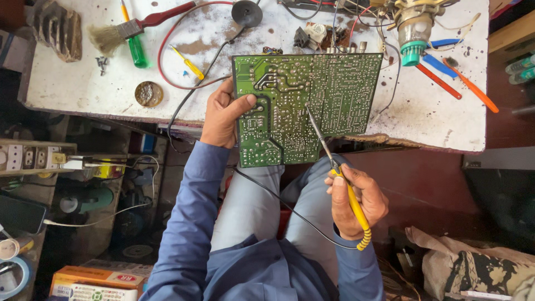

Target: The person holds a green circuit board and uses a soldering iron to apply heat to various solder joints on the board. The person repeatedly touches the iron to different points on the board while holding it steady with the other hand.

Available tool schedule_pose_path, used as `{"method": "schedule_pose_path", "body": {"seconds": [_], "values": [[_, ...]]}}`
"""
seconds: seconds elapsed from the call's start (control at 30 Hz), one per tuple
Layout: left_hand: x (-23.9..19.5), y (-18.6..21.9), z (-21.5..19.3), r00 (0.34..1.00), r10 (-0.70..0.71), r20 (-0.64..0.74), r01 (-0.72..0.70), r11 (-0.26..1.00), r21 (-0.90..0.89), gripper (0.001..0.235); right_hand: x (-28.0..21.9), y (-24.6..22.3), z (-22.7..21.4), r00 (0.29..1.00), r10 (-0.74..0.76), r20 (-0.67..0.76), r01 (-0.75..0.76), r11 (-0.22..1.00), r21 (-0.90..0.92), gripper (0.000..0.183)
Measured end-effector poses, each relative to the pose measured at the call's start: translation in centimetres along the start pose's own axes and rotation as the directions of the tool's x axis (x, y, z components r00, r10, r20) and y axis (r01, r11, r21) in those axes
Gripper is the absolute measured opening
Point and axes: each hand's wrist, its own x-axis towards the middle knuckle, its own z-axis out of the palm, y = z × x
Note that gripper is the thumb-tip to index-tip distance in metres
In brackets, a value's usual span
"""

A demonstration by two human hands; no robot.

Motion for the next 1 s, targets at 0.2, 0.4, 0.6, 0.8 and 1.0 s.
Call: {"method": "schedule_pose_path", "body": {"seconds": [0.2, 0.4, 0.6, 0.8, 1.0], "values": [[0.02, 0.03, -0.04, 1.0, 0.0, 0.001, 0.0, 1.0, -0.002, 0.052, -0.04, 0.02, 0.11, 1.0, 0.015, -0.014, -0.015, 1.0, 0.0, 0.017], [0.01, 0.0, -0.09, 1.0, 0.005, 0.005, -0.005, 1.0, -0.002, 0.051, -0.09, -0.04, 0.08, 1.0, 0.019, -0.015, -0.019, 1.0, 0.002, 0.017], [0.04, -0.04, 0.04, 1.0, -0.003, -0.001, 0.003, 1.0, -0.008, 0.051, -0.17, -0.03, -0.03, 0.999, 0.038, -0.02, -0.038, 0.999, 0.002, 0.017], [0.03, 0.0, 0.0, 1.0, 0.002, 0.0, -0.002, 1.0, -0.005, 0.052, -0.05, 0.0, -0.01, 0.999, 0.045, -0.007, -0.045, 0.999, 0.014, 0.017], [0.07, -0.03, -0.03, 1.0, 0.005, 0.001, -0.005, 1.0, 0.006, 0.051, -0.01, -0.16, -0.01, 0.999, 0.039, -0.005, -0.039, 0.999, 0.001, 0.017]]}}
